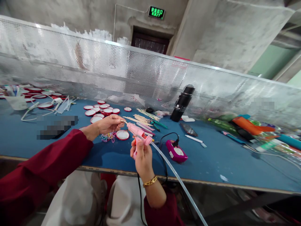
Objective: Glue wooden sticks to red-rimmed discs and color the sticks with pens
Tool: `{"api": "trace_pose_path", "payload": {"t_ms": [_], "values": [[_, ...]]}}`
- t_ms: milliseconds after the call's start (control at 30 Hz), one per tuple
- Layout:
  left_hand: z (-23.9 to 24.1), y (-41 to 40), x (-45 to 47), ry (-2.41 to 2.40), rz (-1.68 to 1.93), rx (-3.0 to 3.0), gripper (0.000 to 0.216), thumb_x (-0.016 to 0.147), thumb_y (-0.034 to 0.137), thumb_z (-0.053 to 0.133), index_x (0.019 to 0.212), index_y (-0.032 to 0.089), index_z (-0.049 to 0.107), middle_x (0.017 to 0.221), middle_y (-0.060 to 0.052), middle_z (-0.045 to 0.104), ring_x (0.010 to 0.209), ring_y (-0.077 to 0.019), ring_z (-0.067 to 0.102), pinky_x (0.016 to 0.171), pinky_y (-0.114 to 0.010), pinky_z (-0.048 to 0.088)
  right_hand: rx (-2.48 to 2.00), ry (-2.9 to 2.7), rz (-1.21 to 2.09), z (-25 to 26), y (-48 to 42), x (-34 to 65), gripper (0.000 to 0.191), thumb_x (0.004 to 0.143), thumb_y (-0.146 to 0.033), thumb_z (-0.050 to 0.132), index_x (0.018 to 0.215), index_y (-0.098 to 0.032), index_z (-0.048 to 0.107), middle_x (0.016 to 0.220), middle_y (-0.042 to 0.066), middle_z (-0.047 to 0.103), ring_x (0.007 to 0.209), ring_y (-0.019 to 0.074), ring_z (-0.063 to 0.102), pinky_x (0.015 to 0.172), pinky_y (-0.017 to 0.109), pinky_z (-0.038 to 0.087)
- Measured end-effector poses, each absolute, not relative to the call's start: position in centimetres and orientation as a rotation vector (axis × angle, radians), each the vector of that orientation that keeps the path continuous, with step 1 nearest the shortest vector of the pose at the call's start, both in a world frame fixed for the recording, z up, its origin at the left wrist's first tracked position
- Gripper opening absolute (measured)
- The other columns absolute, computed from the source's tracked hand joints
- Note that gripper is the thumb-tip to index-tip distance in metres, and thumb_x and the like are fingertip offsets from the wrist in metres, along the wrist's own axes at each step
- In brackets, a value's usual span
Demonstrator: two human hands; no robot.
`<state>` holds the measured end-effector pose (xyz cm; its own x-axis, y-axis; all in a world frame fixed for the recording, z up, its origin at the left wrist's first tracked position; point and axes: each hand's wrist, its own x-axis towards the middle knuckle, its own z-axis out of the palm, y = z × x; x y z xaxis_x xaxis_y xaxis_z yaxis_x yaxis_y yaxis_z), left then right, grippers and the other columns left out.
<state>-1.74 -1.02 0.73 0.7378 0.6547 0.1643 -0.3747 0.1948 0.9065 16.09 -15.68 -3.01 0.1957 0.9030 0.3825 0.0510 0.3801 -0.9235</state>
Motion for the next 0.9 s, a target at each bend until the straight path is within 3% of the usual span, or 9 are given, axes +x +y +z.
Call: {"api": "trace_pose_path", "payload": {"t_ms": [533, 900], "values": [[0.18, -0.55, -1.71, 0.268, 0.735, 1.167, 0.030, 0.067, 0.022, 0.081, 0.090, 0.007, 0.069, 0.070, -0.002, 0.058, 0.061, -0.0059, 0.053, 0.052, -0.015, 0.044, -1.013, -1.238, 0.782, -2.98, -15.78, 16.01, 0.059, 0.084, -0.072, 0.039, 0.083, -0.016, 0.056, 0.054, -0.002, 0.051, 0.042, 0.0080, 0.043, 0.041, 0.021, 0.030], [0.15, -0.49, -1.71, 0.269, 0.734, 1.137, 0.025, 0.072, 0.018, 0.077, 0.094, 0.007, 0.069, 0.072, -0.002, 0.058, 0.063, -0.0054, 0.054, 0.054, -0.014, 0.046, -0.967, -1.223, 0.809, -3.35, -15.60, 16.07, 0.059, 0.086, -0.070, 0.038, 0.088, -0.015, 0.059, 0.057, -0.001, 0.052, 0.042, 0.0078, 0.042, 0.040, 0.022, 0.029]]}}
